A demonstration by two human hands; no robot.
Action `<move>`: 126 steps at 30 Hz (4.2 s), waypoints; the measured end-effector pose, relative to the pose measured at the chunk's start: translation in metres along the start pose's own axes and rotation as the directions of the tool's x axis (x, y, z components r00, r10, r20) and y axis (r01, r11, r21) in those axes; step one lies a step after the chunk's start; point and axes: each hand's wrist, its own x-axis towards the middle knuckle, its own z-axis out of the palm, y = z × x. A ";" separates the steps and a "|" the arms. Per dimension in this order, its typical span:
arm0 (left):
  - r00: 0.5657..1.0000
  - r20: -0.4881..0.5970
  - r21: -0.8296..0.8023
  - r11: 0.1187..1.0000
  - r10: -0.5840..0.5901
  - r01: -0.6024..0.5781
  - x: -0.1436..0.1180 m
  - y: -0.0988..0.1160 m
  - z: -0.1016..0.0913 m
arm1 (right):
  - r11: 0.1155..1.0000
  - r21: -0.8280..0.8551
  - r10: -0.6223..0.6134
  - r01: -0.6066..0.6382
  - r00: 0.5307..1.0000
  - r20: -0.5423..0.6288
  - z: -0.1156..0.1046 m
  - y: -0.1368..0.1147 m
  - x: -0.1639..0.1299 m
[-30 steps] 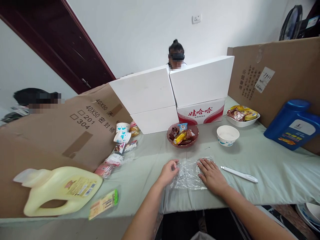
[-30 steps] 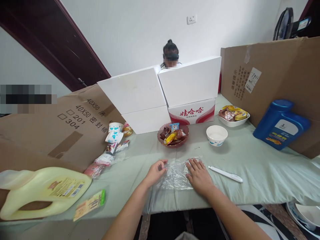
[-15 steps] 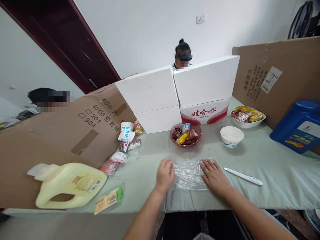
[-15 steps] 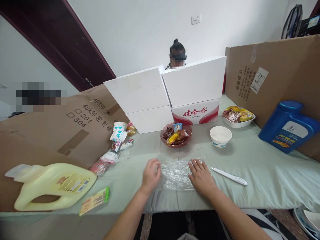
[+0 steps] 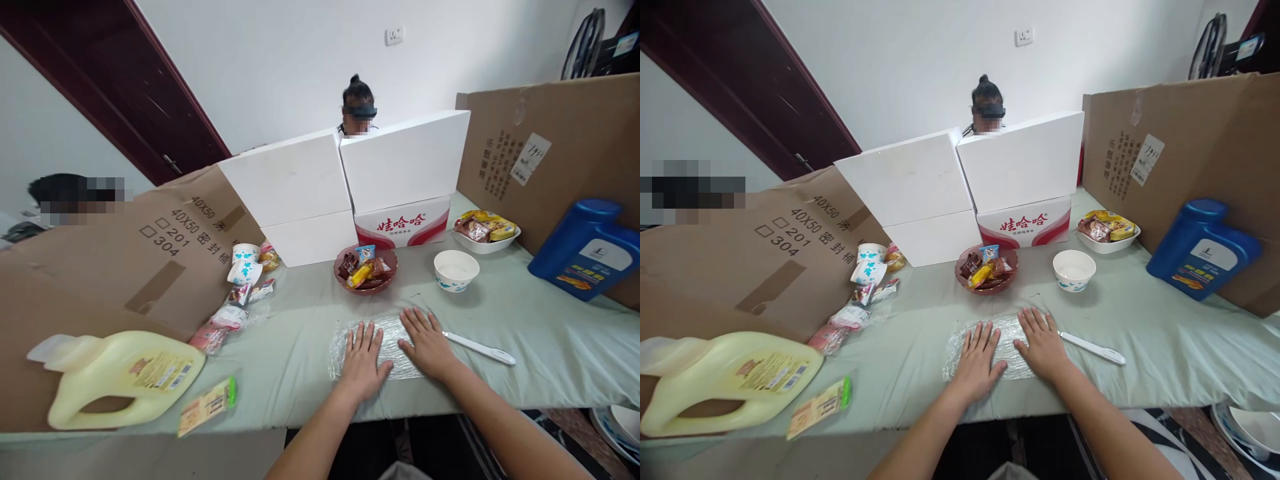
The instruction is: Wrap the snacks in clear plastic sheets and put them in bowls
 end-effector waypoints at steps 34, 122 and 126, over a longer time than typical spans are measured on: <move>0.935 -0.354 -0.263 0.959 0.007 -0.107 -0.050 -0.076 -0.028 | 0.890 0.434 -0.162 0.138 0.987 0.017 -0.060 0.029 -0.068; 0.912 -0.410 -0.442 0.869 0.025 -0.222 -0.017 0.005 0.007 | 0.871 0.405 0.195 -0.277 0.953 0.234 -0.022 -0.047 0.027; 0.934 -0.327 -0.349 0.901 0.142 -0.259 -0.015 0.005 0.004 | 0.809 0.479 0.226 -0.339 0.933 0.280 -0.028 -0.043 0.029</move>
